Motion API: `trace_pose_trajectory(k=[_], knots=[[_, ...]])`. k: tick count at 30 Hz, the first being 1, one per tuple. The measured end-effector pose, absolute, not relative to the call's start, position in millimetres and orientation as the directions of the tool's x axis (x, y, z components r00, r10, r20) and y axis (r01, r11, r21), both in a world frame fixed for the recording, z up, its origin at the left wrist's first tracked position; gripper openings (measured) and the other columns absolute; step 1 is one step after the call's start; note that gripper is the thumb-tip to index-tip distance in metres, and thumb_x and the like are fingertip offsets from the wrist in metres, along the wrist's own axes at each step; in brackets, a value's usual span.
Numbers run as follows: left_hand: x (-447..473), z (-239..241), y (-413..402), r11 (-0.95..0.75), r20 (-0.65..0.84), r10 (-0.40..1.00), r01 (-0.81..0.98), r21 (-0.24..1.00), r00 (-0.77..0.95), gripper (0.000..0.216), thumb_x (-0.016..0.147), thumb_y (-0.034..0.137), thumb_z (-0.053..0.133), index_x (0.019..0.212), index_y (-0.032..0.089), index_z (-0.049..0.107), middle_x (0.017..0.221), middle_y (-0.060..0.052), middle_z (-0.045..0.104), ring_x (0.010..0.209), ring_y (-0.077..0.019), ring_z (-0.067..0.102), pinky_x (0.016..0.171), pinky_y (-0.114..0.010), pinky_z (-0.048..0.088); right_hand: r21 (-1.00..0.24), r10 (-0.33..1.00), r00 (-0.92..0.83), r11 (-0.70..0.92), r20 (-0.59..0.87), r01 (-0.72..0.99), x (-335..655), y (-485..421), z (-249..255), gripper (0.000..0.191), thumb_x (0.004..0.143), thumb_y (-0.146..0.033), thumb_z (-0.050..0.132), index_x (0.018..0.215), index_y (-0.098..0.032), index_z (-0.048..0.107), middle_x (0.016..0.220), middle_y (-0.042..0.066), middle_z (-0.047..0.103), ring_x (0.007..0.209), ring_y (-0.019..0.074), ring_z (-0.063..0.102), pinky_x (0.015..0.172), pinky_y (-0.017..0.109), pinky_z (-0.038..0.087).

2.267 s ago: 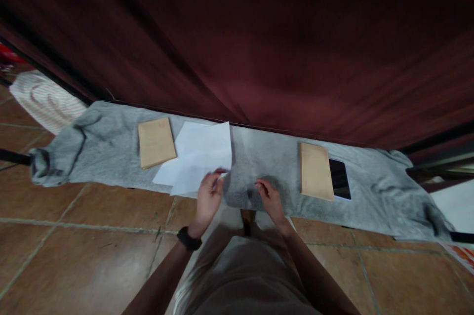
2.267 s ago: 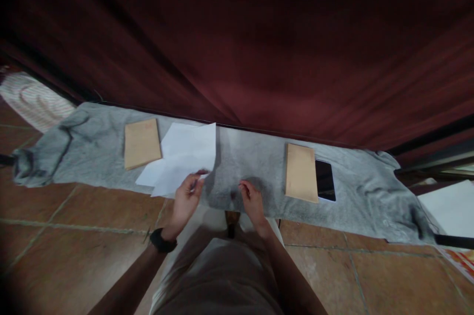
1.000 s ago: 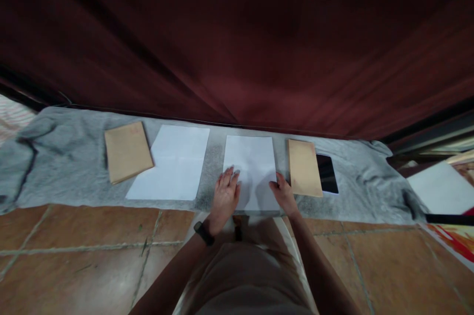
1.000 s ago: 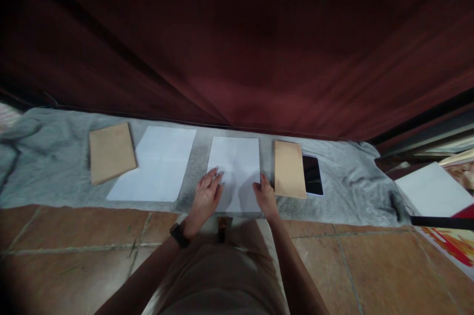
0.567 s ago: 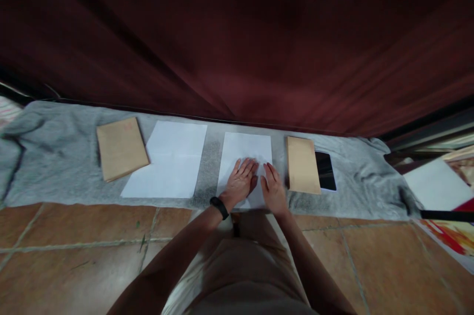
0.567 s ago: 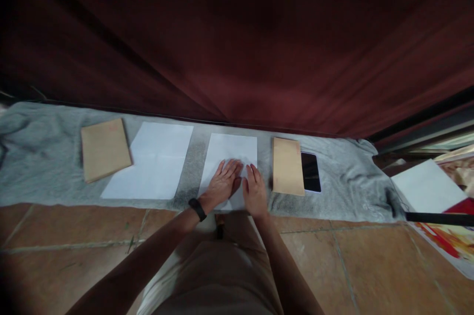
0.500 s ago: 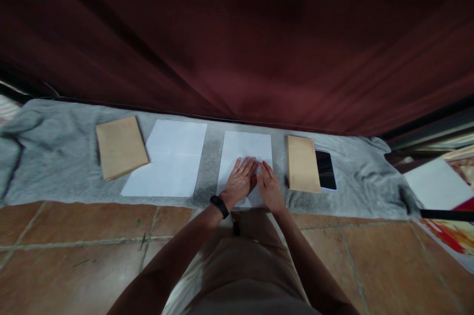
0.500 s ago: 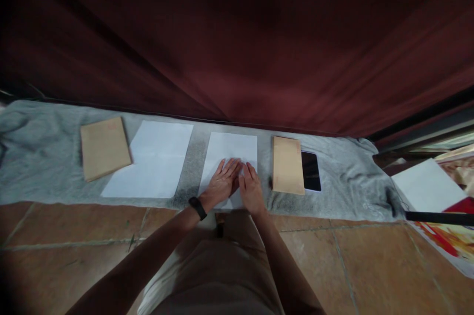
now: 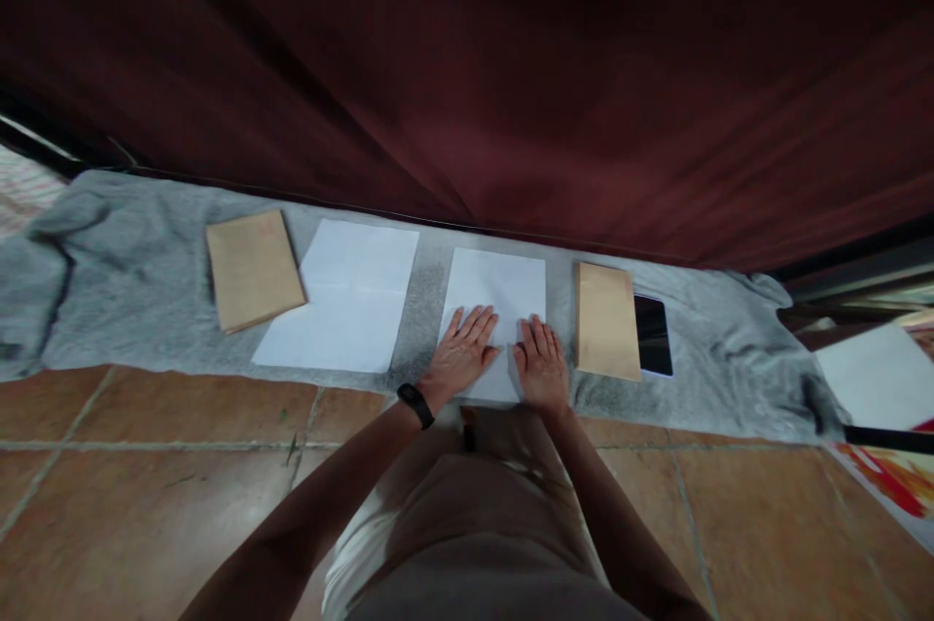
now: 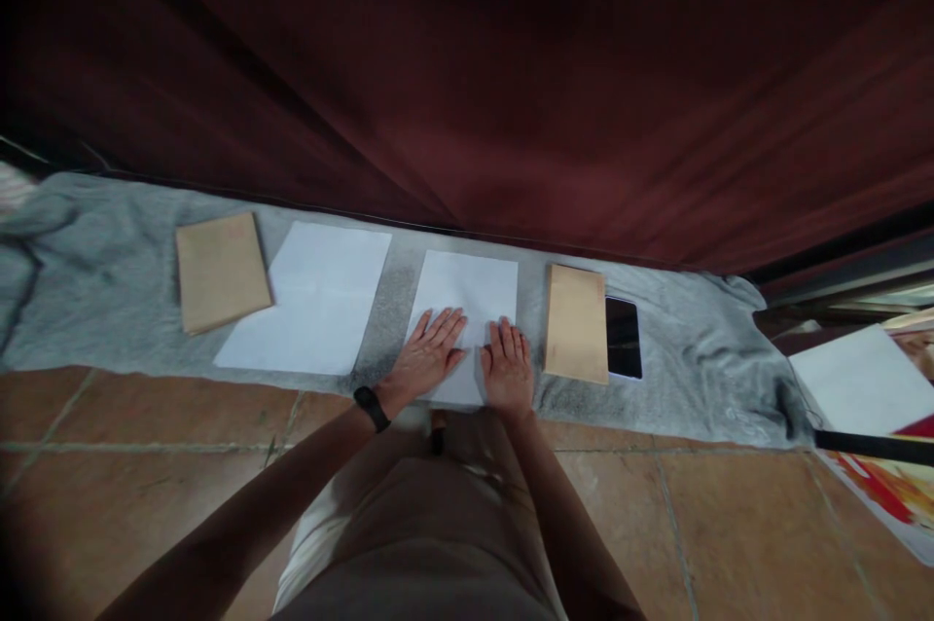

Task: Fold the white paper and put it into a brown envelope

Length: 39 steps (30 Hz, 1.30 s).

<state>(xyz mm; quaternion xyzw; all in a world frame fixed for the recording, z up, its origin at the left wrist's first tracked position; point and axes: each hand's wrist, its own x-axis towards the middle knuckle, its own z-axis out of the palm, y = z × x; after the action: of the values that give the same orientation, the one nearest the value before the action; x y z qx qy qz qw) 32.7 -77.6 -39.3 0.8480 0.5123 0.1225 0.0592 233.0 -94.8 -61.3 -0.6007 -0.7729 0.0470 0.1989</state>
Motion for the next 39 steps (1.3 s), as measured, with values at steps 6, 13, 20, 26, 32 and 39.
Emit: trace_pose_trajectory(k=[6, 13, 20, 26, 32, 39], knots=[[9.9, -36.6, -93.3, -0.412, 0.135, 0.910, 0.889, 0.199, 0.392, 0.056, 0.105, 0.040, 0.041, 0.155, 0.014, 0.044, 0.165, -0.011, 0.038, 0.155, -0.0276, 0.030, 0.130, -0.053, 0.019, -0.208, 0.935, -0.224, 0.285, 0.276, 0.936, 247.5, -105.9, -67.8, 0.053, 0.108, -0.034, 0.038, 0.157, -0.013, 0.043, 0.162, 0.016, 0.042, 0.150, 0.0301, 0.038, 0.121, 0.051, 0.033], [-15.0, -34.1, -110.9, -0.380, 0.139, 0.923, 0.909, 0.174, 0.359, 0.054, 0.105, 0.038, 0.040, 0.154, 0.015, 0.046, 0.164, -0.011, 0.039, 0.154, -0.0289, 0.033, 0.128, -0.052, 0.024, -0.183, 0.937, -0.236, 0.287, 0.259, 0.940, 261.0, -123.9, -66.6, 0.053, 0.108, -0.033, 0.035, 0.157, -0.013, 0.042, 0.161, 0.017, 0.043, 0.149, 0.0305, 0.039, 0.120, 0.050, 0.035], [-35.6, -40.0, -137.5, -0.471, 0.164, 0.880, 0.863, 0.183, 0.445, 0.061, 0.103, 0.047, 0.047, 0.156, 0.017, 0.044, 0.165, -0.012, 0.038, 0.155, -0.0293, 0.030, 0.129, -0.051, 0.020, -0.299, 0.929, -0.278, 0.345, 0.244, 0.890, 276.5, -138.7, -59.4, 0.054, 0.108, -0.032, 0.036, 0.158, -0.014, 0.038, 0.161, 0.016, 0.043, 0.150, 0.0294, 0.039, 0.120, 0.051, 0.036], [-44.7, -40.1, -149.9, -0.582, 0.144, 0.813, 0.785, 0.214, 0.564, 0.054, 0.103, 0.039, 0.052, 0.154, 0.023, 0.046, 0.161, -0.009, 0.046, 0.152, -0.0261, 0.037, 0.129, -0.052, 0.017, -0.312, 0.839, -0.524, 0.542, 0.150, 0.780, 294.7, -148.4, -48.0, 0.062, 0.102, -0.040, 0.054, 0.158, -0.018, 0.040, 0.162, 0.013, 0.044, 0.150, 0.0293, 0.040, 0.126, 0.053, 0.029], [-46.5, -34.4, -138.9, -0.536, 0.146, 0.840, 0.759, 0.368, 0.523, 0.047, 0.098, 0.016, 0.051, 0.143, 0.025, 0.059, 0.151, -0.006, 0.058, 0.144, -0.0243, 0.050, 0.124, -0.052, 0.032, -0.375, 0.837, -0.529, 0.538, 0.136, 0.755, 298.0, -145.5, -42.0, 0.058, 0.098, -0.030, 0.058, 0.154, -0.019, 0.048, 0.160, 0.012, 0.047, 0.149, 0.0286, 0.042, 0.125, 0.054, 0.032], [-51.7, -31.6, -143.5, -0.514, 0.294, 0.853, 0.598, 0.615, 0.431, 0.025, 0.103, 0.028, 0.053, 0.115, 0.025, 0.074, 0.117, -0.006, 0.077, 0.116, -0.0215, 0.069, 0.105, -0.043, 0.054, -0.540, 0.845, -0.494, 0.520, 0.208, 0.662, 305.6, -142.4, -44.2, 0.056, 0.090, -0.005, 0.050, 0.140, -0.027, 0.063, 0.146, 0.005, 0.063, 0.140, 0.0227, 0.053, 0.122, 0.052, 0.039]])
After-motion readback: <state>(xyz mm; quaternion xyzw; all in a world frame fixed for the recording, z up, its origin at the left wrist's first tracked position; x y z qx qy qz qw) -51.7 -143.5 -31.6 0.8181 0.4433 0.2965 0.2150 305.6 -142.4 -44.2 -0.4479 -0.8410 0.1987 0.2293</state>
